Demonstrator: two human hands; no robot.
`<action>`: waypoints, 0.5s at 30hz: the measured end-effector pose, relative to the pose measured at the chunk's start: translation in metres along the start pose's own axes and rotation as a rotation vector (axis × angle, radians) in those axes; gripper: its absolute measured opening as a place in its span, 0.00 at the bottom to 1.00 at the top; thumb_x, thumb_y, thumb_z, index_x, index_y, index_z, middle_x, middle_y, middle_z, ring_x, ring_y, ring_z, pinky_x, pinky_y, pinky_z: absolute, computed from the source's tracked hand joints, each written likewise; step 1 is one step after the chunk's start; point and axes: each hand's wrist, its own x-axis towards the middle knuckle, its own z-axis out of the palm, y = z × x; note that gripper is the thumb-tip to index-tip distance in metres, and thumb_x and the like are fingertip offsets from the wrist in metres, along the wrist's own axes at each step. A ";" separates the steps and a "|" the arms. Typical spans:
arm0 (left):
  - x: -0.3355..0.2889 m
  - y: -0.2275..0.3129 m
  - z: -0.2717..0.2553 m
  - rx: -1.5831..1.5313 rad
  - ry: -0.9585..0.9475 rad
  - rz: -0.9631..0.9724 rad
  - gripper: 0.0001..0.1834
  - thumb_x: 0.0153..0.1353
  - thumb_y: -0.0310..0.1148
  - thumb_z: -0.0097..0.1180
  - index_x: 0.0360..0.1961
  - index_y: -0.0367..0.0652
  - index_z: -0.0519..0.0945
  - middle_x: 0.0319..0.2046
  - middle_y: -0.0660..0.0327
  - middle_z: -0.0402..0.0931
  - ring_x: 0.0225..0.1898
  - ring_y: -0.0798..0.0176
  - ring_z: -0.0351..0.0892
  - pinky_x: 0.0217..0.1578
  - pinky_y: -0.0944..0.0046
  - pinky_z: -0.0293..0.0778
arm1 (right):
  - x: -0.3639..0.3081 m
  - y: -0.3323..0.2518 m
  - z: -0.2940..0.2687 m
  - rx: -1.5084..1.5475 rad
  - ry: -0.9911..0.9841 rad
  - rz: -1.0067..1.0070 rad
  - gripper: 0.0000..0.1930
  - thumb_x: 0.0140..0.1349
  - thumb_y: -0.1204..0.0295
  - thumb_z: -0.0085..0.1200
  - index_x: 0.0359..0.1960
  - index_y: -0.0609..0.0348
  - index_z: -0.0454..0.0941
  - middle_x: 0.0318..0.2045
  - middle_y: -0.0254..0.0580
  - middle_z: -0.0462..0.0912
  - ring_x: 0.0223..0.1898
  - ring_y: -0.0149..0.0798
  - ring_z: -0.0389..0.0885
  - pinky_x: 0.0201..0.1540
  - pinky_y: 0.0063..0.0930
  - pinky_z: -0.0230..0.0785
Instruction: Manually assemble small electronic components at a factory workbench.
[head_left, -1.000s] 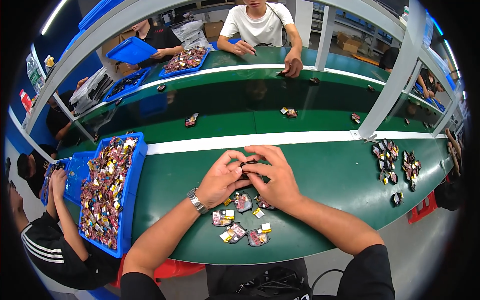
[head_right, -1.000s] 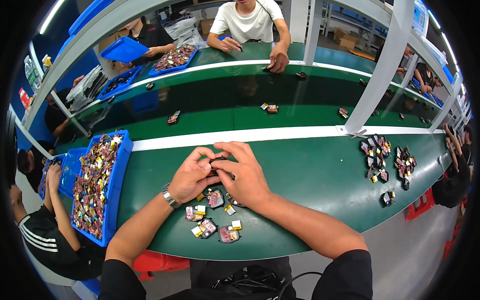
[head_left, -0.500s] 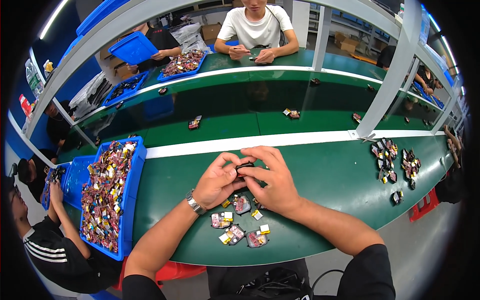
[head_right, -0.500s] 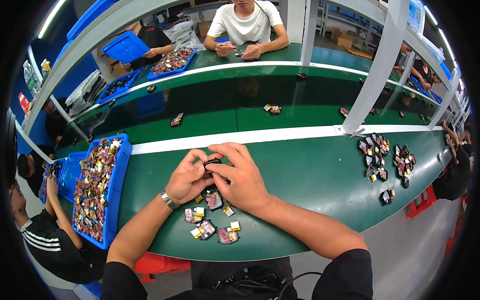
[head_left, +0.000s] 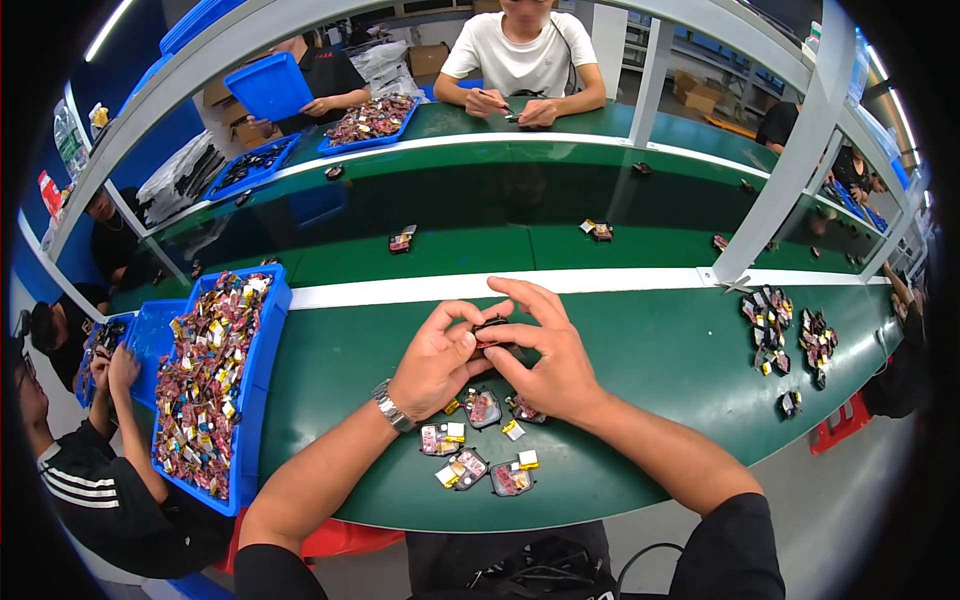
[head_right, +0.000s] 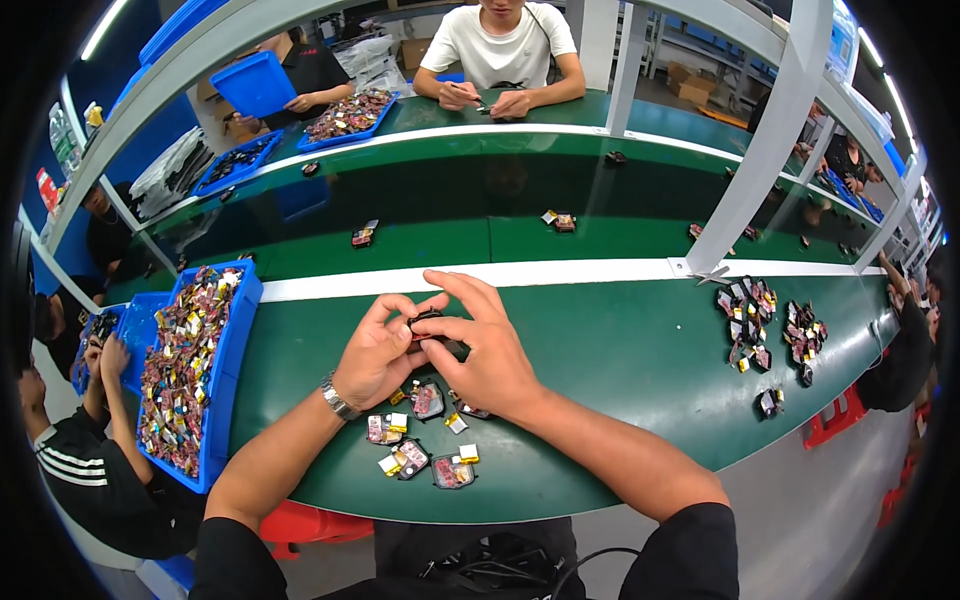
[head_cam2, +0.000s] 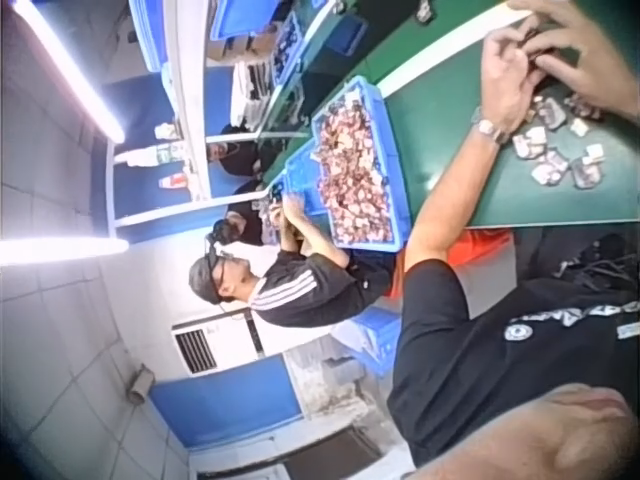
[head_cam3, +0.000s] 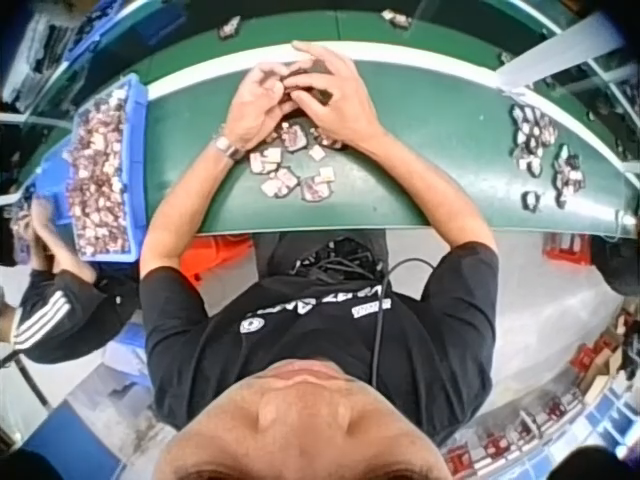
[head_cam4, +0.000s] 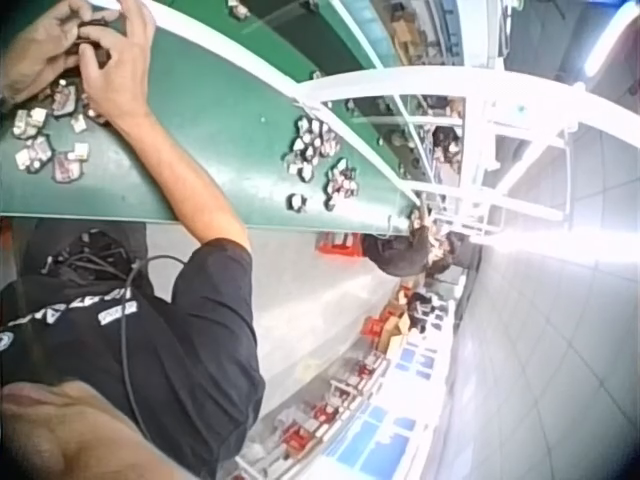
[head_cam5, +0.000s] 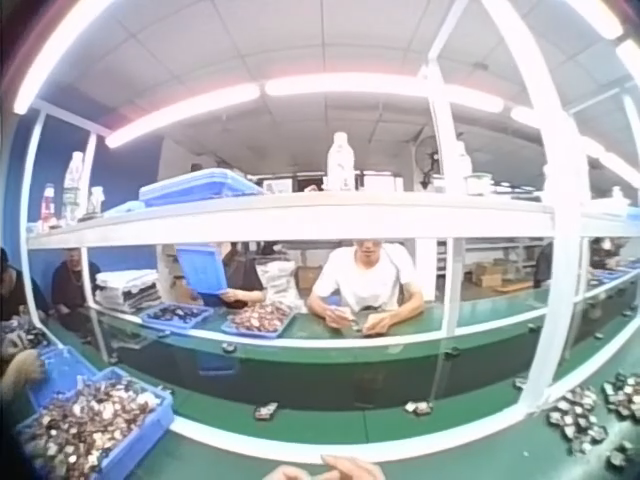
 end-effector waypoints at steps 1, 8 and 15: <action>0.001 0.000 0.000 0.007 -0.011 -0.001 0.11 0.68 0.32 0.52 0.48 0.47 0.66 0.66 0.49 0.61 0.60 0.57 0.70 0.60 0.49 0.69 | -0.001 0.003 0.001 -0.011 -0.001 -0.011 0.11 0.51 0.78 0.61 0.38 0.56 0.86 0.62 0.42 0.71 0.65 0.51 0.63 0.64 0.42 0.60; -0.001 -0.001 -0.001 0.049 0.026 0.004 0.09 0.71 0.30 0.46 0.50 0.45 0.66 0.67 0.49 0.59 0.61 0.59 0.70 0.60 0.52 0.71 | 0.000 0.007 0.004 0.079 -0.051 0.032 0.10 0.54 0.78 0.58 0.39 0.57 0.84 0.64 0.43 0.68 0.65 0.51 0.63 0.65 0.42 0.59; 0.004 0.000 -0.002 0.027 0.052 0.001 0.11 0.70 0.29 0.47 0.51 0.48 0.64 0.65 0.52 0.64 0.59 0.60 0.71 0.60 0.50 0.69 | 0.002 0.002 0.005 -0.075 0.100 -0.045 0.08 0.53 0.79 0.59 0.36 0.59 0.82 0.53 0.44 0.75 0.55 0.48 0.71 0.52 0.38 0.70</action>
